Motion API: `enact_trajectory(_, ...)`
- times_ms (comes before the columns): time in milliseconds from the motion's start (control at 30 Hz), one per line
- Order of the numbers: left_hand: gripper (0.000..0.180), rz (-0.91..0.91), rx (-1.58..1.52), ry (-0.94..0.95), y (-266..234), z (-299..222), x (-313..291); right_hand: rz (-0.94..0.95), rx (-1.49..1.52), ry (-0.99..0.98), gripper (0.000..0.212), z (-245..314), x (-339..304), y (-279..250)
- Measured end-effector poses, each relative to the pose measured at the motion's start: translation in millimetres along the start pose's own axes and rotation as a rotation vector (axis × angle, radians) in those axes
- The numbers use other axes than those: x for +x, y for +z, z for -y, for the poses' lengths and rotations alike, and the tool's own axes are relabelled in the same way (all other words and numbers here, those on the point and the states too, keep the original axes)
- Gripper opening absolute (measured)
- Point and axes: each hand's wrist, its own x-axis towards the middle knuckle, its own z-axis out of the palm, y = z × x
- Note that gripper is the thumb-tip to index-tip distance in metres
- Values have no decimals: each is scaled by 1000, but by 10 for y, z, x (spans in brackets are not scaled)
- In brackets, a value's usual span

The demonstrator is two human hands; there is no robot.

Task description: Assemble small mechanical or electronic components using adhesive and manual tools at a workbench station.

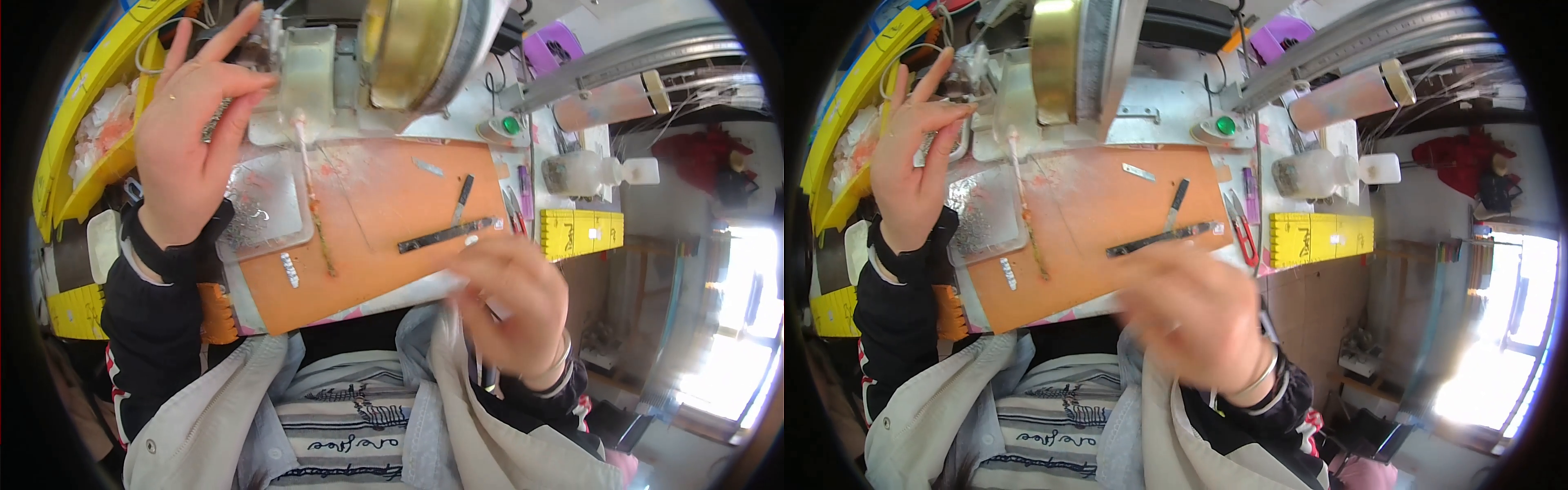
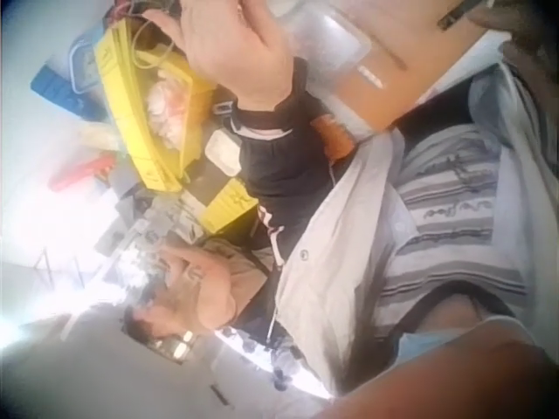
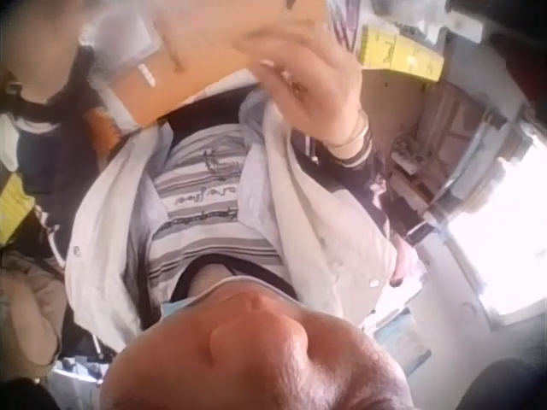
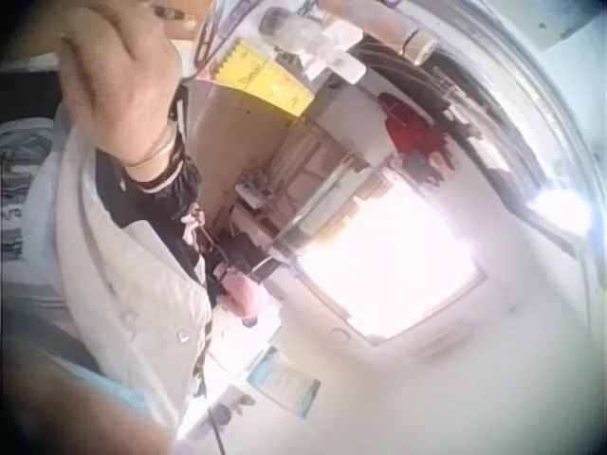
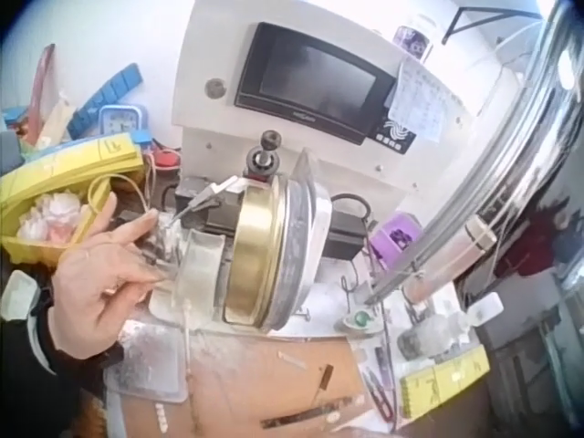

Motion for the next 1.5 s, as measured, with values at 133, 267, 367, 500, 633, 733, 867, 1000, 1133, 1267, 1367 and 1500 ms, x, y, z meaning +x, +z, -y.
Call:
enact_trajectory(133, 15, -6, -18, 27, 3, 72, 0, 226, 485, -253, 18, 732, 384, 191)
enact_trajectory(267, 17, 12, -5, 45, -6, 75, 18, -522, 537, -309, 15, 1023, 525, 436)
enact_trajectory(367, 17, 19, -25, 44, -30, 28, 69, -258, 476, -552, 11, 758, 415, 169)
enact_trajectory(500, 16, 19, -11, 48, -16, 47, -4, -293, 294, -518, 13, 654, 305, 172)
enact_trajectory(633, 16, 1, 37, 34, -42, 45, 7, -231, 650, -734, 9, 512, 101, 165)
enact_trajectory(733, 17, 10, 28, 49, -26, 67, 6, -179, 970, -923, 11, 368, 56, 227)
enact_trajectory(867, 17, 43, 14, 53, -18, 70, 19, -389, 850, -733, 13, 701, 339, 476)
enact_trajectory(1000, 17, 0, -5, 41, -5, 83, -2, -601, 557, -427, 19, 875, 337, 507)
enact_trajectory(1133, 16, 15, -3, 20, -35, 83, -35, -527, 565, -318, 4, 657, 20, -246)
enact_trajectory(1267, 11, -69, 57, -5, 24, -70, 55, -452, 323, -77, 14, 169, -101, -262)
enact_trajectory(1367, 9, -70, 164, -81, -18, -229, 108, -162, -97, 391, 61, -177, -178, -104)
enact_trajectory(1500, 16, -7, 41, 48, -31, 55, 25, 169, -547, 249, 50, -390, -209, 88)
